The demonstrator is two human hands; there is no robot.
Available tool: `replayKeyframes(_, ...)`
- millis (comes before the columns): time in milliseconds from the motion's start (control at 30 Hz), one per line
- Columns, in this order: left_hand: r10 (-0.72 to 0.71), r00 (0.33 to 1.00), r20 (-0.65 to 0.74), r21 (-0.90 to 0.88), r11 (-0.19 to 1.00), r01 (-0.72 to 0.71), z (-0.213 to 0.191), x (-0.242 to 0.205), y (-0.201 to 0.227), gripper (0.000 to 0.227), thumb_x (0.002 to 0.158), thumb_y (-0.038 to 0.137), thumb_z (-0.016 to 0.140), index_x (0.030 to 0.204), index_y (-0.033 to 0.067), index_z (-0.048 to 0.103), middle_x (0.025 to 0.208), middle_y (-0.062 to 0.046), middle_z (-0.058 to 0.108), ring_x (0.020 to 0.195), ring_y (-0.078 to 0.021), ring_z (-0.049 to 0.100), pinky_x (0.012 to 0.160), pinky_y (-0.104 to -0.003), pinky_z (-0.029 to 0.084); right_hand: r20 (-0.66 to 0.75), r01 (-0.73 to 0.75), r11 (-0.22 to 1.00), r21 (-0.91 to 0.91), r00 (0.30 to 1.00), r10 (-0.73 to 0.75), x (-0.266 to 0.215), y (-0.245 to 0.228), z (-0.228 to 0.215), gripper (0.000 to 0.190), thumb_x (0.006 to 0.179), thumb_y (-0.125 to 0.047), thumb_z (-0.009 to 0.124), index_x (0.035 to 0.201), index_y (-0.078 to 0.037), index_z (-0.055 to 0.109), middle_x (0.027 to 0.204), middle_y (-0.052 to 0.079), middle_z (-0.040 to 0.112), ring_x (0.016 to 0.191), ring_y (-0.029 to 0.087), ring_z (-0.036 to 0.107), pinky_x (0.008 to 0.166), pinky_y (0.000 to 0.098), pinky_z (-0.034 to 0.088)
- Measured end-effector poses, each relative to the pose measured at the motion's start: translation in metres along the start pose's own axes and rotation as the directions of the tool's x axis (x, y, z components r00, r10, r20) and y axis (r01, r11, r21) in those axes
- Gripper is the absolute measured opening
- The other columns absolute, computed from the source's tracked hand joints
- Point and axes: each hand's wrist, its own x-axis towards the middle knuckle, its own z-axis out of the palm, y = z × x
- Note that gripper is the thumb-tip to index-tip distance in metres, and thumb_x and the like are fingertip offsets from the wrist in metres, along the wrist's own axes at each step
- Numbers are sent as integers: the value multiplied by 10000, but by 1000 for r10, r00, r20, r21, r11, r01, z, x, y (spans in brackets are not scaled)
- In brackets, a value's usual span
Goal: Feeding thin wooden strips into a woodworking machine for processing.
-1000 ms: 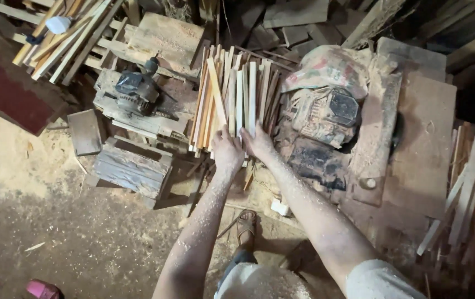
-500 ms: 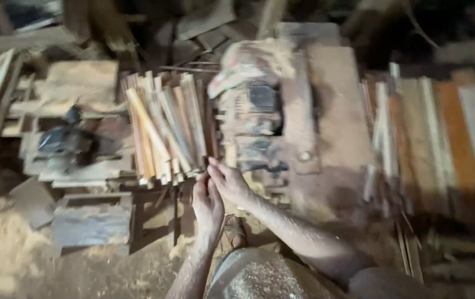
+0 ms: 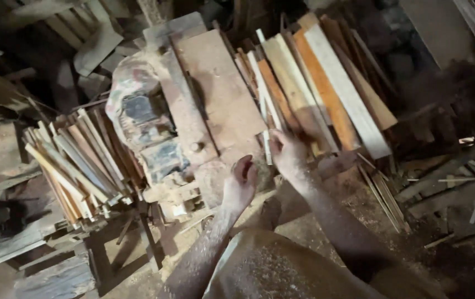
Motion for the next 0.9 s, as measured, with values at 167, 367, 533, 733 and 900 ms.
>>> replayKeyframes(167,-202,957,209,59,979,194,69,24,1,441,951,431,636,1297,160,671,1041,-83,771,1036,-285,726,891,-439,595,276,-130,848,-514,911,307,30,56,-51,302,907,-440,680,1138,-250,638,1096,21,728,1105,260,679,875,470,614)
replayKeyframes(367,-256,940,223,32,966,255,124,40,24,415,967,403,623,1294,156,686,1037,-107,779,1062,-296,723,897,-447,590,177,-193,952,-239,955,238,34,60,-49,268,1024,-332,594,1038,-108,741,936,172,746,1019,388,713,855,545,611)
replayKeyframes(533,-251,932,260,3,966,259,99,38,105,471,969,420,581,1319,117,668,1083,-163,767,1109,-357,703,929,-490,566,-65,110,933,-342,988,-140,66,68,-98,233,842,-435,811,1010,-277,776,792,20,745,805,267,743,698,388,598)
replayKeyframes(733,-235,935,265,-1,970,244,113,43,109,445,967,369,572,1286,77,679,1028,-184,768,1053,-381,714,887,-515,567,-6,98,914,-394,994,-109,118,86,-52,169,857,-312,733,966,-182,739,772,76,734,805,286,752,706,417,610)
replayKeyframes(900,-253,927,278,-33,962,272,117,39,104,417,956,364,589,1267,109,697,995,-169,773,980,-334,752,868,-481,590,176,63,813,-579,983,50,176,84,-27,140,870,-206,645,788,-131,730,716,102,753,750,314,779,642,438,613)
